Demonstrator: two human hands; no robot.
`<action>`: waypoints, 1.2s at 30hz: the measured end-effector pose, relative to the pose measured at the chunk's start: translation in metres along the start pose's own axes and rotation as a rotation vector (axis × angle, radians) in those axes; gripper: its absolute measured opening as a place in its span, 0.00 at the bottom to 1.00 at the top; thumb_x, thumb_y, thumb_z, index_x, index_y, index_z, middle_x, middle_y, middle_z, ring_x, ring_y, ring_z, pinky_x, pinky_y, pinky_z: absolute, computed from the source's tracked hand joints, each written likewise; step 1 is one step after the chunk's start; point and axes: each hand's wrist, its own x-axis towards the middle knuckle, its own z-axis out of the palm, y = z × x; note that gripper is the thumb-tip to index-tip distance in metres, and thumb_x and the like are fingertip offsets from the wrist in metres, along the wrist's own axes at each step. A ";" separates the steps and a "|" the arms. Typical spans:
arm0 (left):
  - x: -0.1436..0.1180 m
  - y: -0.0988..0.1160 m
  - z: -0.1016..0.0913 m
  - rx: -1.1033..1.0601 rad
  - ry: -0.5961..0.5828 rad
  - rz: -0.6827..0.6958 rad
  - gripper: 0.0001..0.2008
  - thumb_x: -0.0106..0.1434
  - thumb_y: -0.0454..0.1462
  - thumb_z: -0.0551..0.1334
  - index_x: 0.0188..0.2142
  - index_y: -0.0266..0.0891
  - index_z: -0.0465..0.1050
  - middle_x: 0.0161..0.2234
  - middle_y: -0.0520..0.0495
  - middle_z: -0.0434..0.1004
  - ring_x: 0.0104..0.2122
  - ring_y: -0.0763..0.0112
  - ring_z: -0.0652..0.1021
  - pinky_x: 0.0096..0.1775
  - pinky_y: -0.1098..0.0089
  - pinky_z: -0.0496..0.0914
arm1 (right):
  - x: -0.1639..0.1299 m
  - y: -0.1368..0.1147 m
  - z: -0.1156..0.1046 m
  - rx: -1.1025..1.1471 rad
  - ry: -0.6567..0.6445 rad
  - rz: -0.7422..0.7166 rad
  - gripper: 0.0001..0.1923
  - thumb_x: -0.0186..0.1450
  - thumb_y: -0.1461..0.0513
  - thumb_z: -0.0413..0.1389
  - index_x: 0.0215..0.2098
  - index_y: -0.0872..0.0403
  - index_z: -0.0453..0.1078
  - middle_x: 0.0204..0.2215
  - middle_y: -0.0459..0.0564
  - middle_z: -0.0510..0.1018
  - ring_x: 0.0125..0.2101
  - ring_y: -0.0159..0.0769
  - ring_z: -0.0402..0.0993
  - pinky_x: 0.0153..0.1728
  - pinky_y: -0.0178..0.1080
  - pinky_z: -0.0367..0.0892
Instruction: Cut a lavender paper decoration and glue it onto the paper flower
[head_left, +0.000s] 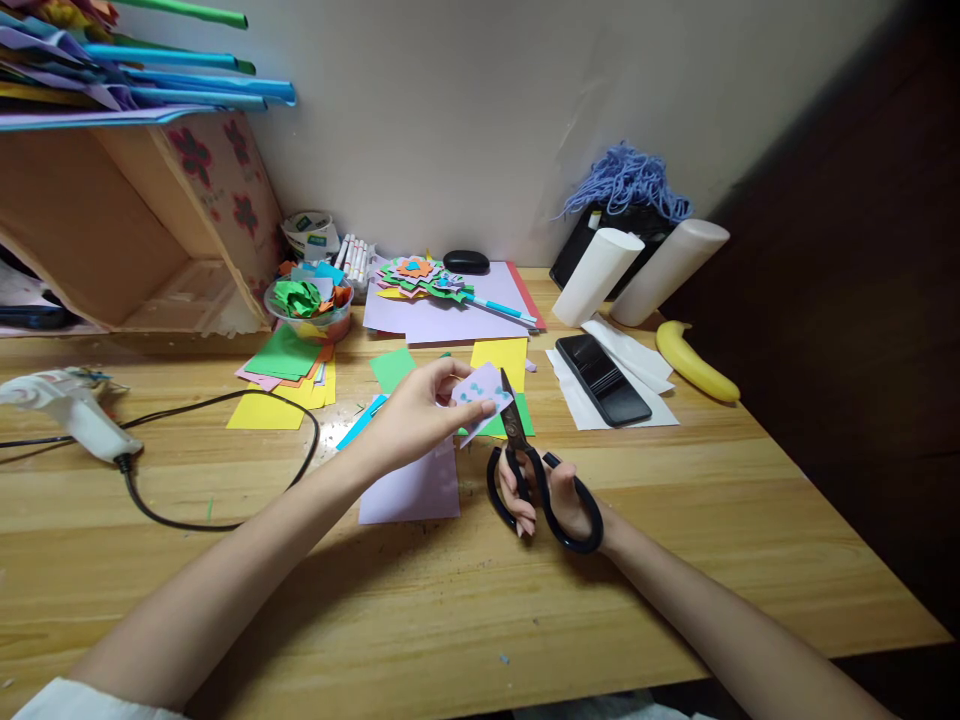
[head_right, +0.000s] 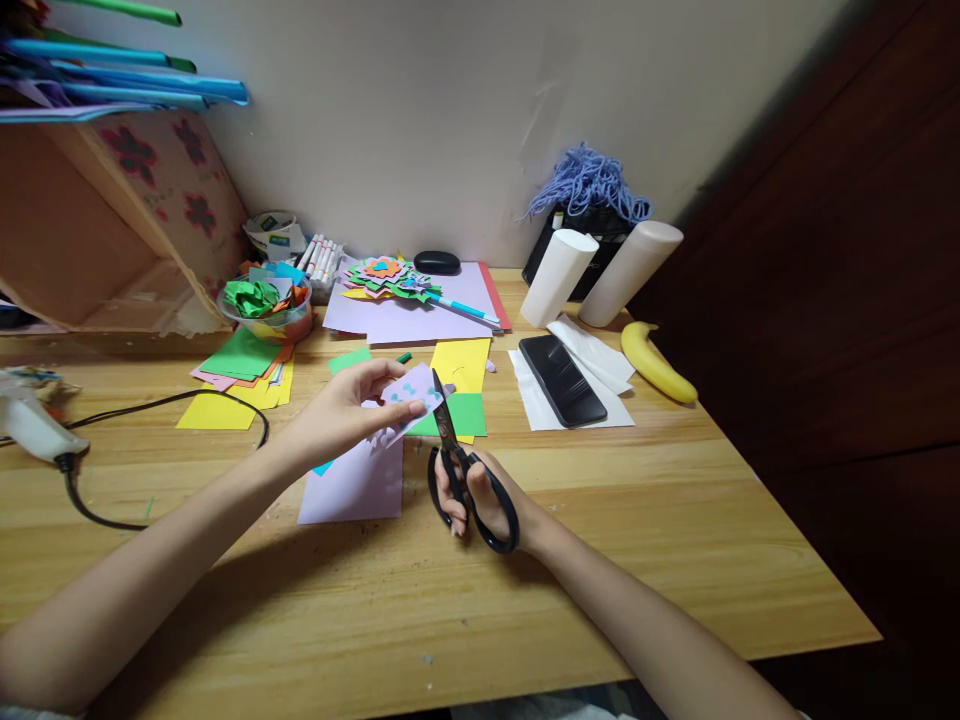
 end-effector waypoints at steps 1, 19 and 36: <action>0.000 0.000 0.000 0.004 0.000 0.003 0.15 0.53 0.42 0.64 0.37 0.36 0.69 0.27 0.51 0.71 0.24 0.78 0.70 0.22 0.77 0.62 | 0.000 0.000 0.000 0.003 0.000 0.003 0.37 0.46 0.29 0.43 0.28 0.54 0.57 0.14 0.38 0.62 0.12 0.27 0.61 0.14 0.32 0.62; 0.001 -0.001 -0.001 0.029 -0.005 0.003 0.15 0.53 0.43 0.64 0.36 0.36 0.69 0.26 0.52 0.70 0.23 0.78 0.69 0.22 0.76 0.62 | 0.001 -0.002 0.001 -0.036 -0.005 -0.011 0.37 0.47 0.30 0.43 0.28 0.53 0.56 0.14 0.38 0.61 0.12 0.26 0.60 0.15 0.31 0.62; 0.006 -0.005 -0.010 -0.002 0.042 0.023 0.16 0.54 0.42 0.64 0.39 0.36 0.67 0.26 0.52 0.70 0.26 0.76 0.72 0.26 0.75 0.65 | 0.000 -0.007 0.003 0.006 0.011 0.065 0.36 0.44 0.31 0.49 0.27 0.54 0.56 0.14 0.36 0.60 0.11 0.23 0.56 0.12 0.29 0.60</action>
